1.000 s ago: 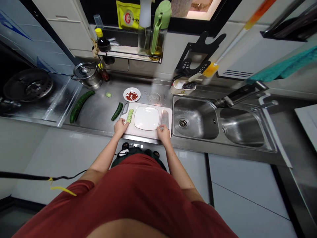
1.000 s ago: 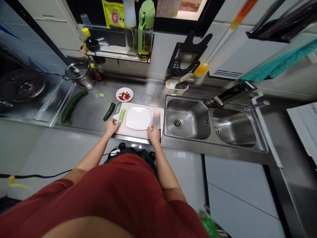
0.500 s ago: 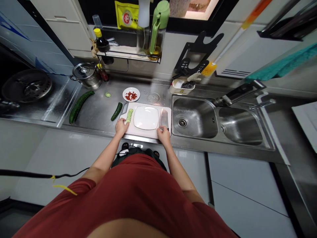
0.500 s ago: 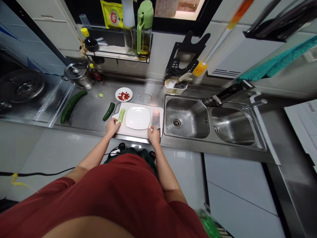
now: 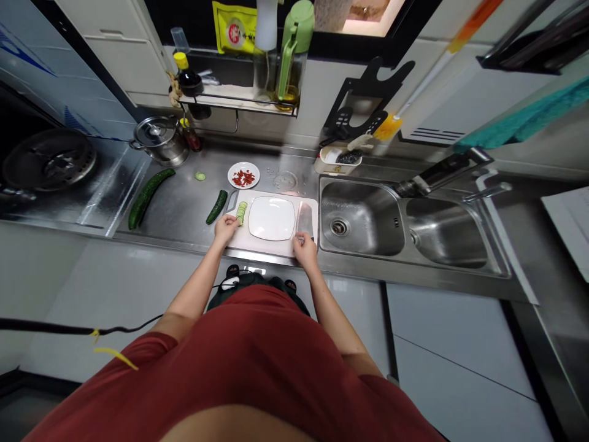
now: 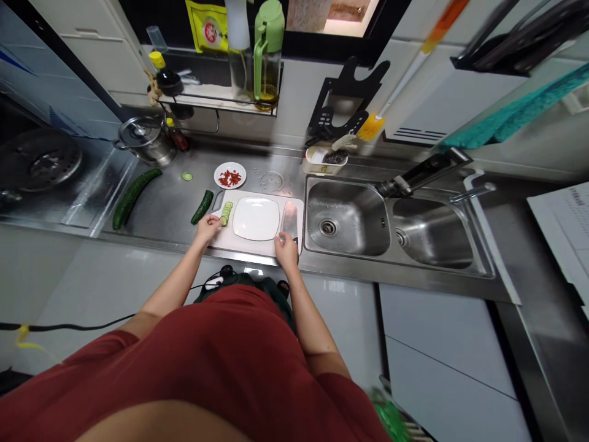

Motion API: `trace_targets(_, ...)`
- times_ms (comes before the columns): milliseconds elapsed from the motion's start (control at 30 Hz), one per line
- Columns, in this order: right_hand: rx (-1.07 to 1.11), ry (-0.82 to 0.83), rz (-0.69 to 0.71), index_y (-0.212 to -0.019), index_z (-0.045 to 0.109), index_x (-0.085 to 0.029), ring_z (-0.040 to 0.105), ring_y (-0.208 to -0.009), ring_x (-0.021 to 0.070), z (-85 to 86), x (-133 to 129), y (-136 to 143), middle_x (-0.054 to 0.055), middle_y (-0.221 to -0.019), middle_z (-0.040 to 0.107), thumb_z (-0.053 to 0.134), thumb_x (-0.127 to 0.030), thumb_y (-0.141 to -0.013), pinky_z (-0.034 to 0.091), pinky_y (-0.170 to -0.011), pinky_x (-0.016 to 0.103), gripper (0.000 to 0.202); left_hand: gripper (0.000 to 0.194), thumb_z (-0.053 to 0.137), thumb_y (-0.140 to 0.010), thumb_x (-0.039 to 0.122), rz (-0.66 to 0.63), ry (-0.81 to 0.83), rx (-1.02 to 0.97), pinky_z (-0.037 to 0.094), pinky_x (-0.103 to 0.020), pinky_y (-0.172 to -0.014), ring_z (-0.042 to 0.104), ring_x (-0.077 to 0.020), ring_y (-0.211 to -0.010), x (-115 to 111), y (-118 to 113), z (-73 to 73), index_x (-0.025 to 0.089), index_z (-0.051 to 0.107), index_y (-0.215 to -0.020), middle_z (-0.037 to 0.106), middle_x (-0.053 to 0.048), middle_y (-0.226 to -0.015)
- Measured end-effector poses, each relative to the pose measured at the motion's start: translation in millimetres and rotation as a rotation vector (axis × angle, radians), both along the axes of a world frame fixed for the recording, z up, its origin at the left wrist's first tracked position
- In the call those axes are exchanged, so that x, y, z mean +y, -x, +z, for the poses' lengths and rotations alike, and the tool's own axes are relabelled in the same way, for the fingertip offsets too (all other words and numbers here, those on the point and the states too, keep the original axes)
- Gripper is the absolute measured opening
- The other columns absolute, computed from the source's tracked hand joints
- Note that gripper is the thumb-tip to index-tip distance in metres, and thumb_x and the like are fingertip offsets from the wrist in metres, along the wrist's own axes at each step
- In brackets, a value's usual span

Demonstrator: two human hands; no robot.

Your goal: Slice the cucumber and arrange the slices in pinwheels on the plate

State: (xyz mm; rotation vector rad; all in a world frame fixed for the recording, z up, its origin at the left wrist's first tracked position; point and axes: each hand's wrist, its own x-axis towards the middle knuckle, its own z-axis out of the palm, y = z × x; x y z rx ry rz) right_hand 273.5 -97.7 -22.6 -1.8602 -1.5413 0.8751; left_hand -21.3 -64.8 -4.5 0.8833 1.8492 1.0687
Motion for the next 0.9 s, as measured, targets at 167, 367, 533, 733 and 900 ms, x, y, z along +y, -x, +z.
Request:
trace_targets(167,0.087,-0.084,-0.001,-0.102,0.064,-0.018,0.055,-0.058,0.0177,38.5,13.8,16.1,-0.003,-0.059,0.056,0.049,-0.045,-0.083,0.042,-0.062,0.028,0.036,0.037,0.082,-0.052,0.036,-0.057,-0.169,-0.251,0.036,-0.02,-0.056,0.049,-0.0082,-0.055,15.3,-14.1,45.3,0.017,0.06,-0.074,0.056,0.004,-0.058)
trace_targets(367,0.261,-0.269,0.085,-0.099,0.065,-0.018,0.056,-0.067,0.0156,94.7,38.3,37.0,0.003,-0.082,0.065,0.056,-0.043,-0.081,0.046,-0.068,0.029,0.032,0.036,0.083,-0.056,0.035,-0.158,-0.233,-0.318,0.035,-0.019,-0.051,0.056,-0.0091,-0.058,23.8,-39.4,92.5,0.015,0.063,-0.078,0.063,0.0,-0.065)
trace_targets(533,0.277,-0.456,0.264,-0.094,0.065,-0.021,0.059,-0.082,0.0173,130.2,53.8,47.5,0.005,-0.098,0.066,0.058,-0.037,-0.085,0.049,-0.073,0.03,0.02,0.033,0.082,-0.057,0.033,-0.255,-0.25,-0.384,0.038,-0.019,-0.051,0.056,-0.0091,-0.058,24.4,-56.6,117.3,0.014,0.064,-0.076,0.066,-0.002,-0.067)
trace_targets(733,0.299,-0.49,0.342,-0.096,0.065,-0.021,0.058,-0.087,0.017,138.9,61.0,59.1,0.005,-0.099,0.063,0.058,-0.037,-0.087,0.047,-0.064,0.026,0.02,0.03,0.082,-0.056,0.03,-0.316,-0.268,-0.411,0.041,-0.02,-0.054,0.058,-0.0096,-0.061,20.9,-64.1,128.5,0.014,0.065,-0.074,0.066,-0.002,-0.068)
trace_targets(900,0.323,-0.494,0.38,-0.084,0.063,-0.022,0.057,-0.088,0.0172,137.5,63.7,66.1,0.003,-0.091,0.063,0.057,-0.037,-0.088,0.047,-0.071,0.029,0.017,0.029,0.082,-0.058,0.031,-0.364,-0.281,-0.431,0.044,-0.021,-0.059,0.06,-0.0102,-0.063,18.6,-66.1,128.3,0.014,0.065,-0.074,0.066,-0.002,-0.069)
